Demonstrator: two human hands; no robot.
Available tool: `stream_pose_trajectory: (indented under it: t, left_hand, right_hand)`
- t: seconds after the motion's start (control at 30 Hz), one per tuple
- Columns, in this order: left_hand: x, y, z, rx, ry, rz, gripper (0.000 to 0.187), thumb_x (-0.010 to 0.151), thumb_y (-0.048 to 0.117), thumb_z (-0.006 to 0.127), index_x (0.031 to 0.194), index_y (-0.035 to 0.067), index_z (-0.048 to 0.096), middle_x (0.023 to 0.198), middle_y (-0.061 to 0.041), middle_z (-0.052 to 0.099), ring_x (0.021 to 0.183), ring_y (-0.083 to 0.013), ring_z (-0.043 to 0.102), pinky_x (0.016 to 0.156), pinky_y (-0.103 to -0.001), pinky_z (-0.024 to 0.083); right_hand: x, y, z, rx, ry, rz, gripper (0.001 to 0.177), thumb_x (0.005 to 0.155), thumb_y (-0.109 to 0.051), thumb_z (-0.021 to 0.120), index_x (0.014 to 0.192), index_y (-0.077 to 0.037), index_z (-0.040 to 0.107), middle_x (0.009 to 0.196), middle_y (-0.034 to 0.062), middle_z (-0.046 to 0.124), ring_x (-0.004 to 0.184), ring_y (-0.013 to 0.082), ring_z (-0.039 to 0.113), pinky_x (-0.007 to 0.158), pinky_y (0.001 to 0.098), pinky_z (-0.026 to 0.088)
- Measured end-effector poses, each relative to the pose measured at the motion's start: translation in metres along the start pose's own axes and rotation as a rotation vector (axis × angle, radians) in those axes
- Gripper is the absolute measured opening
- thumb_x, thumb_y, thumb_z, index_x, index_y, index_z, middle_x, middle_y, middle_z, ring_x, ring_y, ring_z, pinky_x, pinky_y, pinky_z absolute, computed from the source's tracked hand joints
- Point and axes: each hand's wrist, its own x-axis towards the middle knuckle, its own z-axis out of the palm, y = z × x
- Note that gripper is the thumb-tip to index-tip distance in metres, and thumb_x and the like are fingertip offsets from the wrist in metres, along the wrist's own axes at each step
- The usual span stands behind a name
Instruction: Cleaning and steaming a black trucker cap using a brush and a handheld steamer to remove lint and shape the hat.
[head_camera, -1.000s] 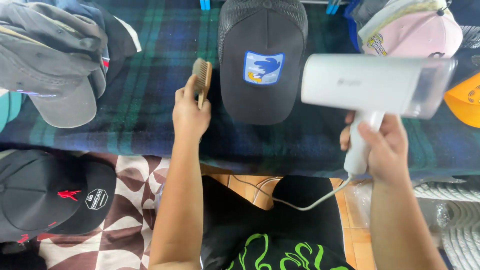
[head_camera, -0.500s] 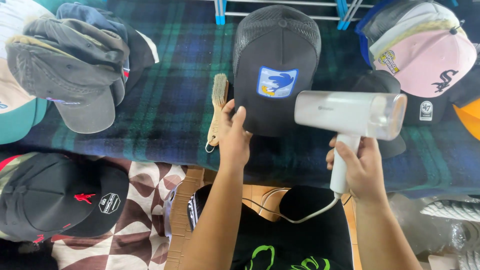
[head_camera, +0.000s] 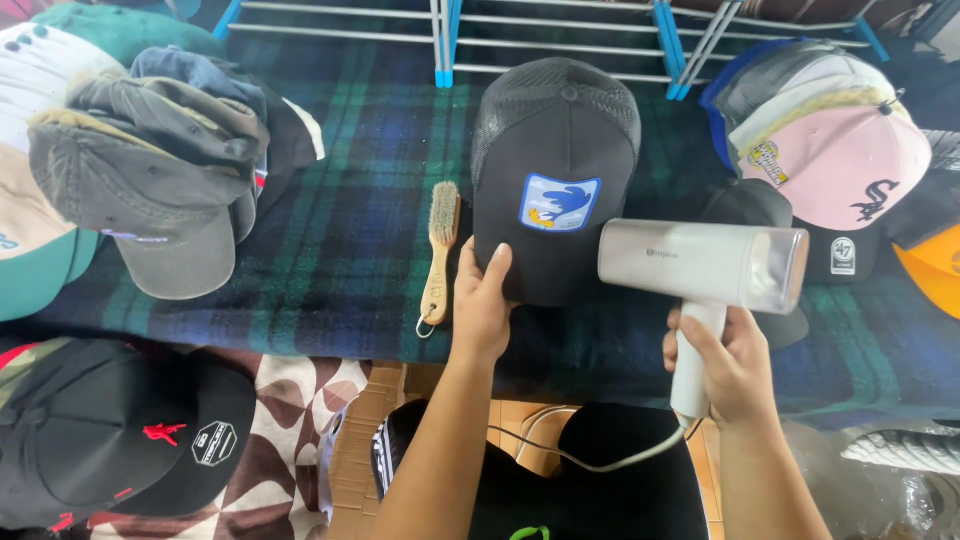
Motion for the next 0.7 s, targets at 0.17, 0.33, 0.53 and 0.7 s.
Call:
stream_pose_trajectory:
  t: [0.17, 0.33, 0.53, 0.7]
  left_hand:
    - [0.001, -0.002, -0.004, 0.028, -0.104, 0.049, 0.07, 0.104, 0.009, 0.056, 0.165, 0.024, 0.024, 0.152, -0.018, 0.05, 0.128, -0.0351, 0.06, 0.097, -0.059, 0.056]
    - [0.005, -0.002, -0.006, 0.046, -0.169, 0.071, 0.079, 0.102, 0.006, 0.059, 0.166, 0.024, 0.016, 0.162, -0.023, 0.037, 0.136, -0.0412, 0.053, 0.099, -0.062, 0.054]
    - [-0.001, 0.003, -0.007, 0.052, -0.185, 0.063, 0.083, 0.101, 0.005, 0.062, 0.166, 0.025, 0.016, 0.164, -0.024, 0.033, 0.134, -0.0422, 0.055, 0.095, -0.057, 0.059]
    - [0.005, -0.005, -0.013, 0.01, -0.196, 0.075, 0.083, 0.101, 0.003, 0.061, 0.166, 0.024, 0.014, 0.161, -0.023, 0.036, 0.128, -0.0428, 0.058, 0.09, -0.057, 0.061]
  right_hand:
    - [0.006, -0.012, 0.007, 0.076, 0.003, 0.01, 0.026, 0.1, -0.009, 0.058, 0.121, 0.006, 0.051, 0.071, 0.019, 0.064, 0.048, 0.0222, 0.063, 0.047, 0.0362, 0.057]
    - [-0.011, 0.011, -0.013, -0.076, -0.138, 0.004, 0.029, 0.089, -0.002, 0.063, 0.115, 0.009, 0.061, 0.052, 0.0186, 0.064, 0.036, 0.0236, 0.064, 0.043, 0.0358, 0.059]
    - [0.009, -0.021, 0.005, -0.09, -0.084, -0.036, 0.04, 0.099, -0.006, 0.053, 0.135, 0.007, 0.045, 0.072, 0.0167, 0.065, 0.046, 0.0214, 0.063, 0.049, 0.0365, 0.058]
    - [-0.006, -0.005, 0.0, -0.121, -0.15, -0.039, 0.039, 0.095, -0.005, 0.057, 0.131, 0.008, 0.051, 0.062, 0.0152, 0.065, 0.041, 0.0211, 0.063, 0.046, 0.0359, 0.058]
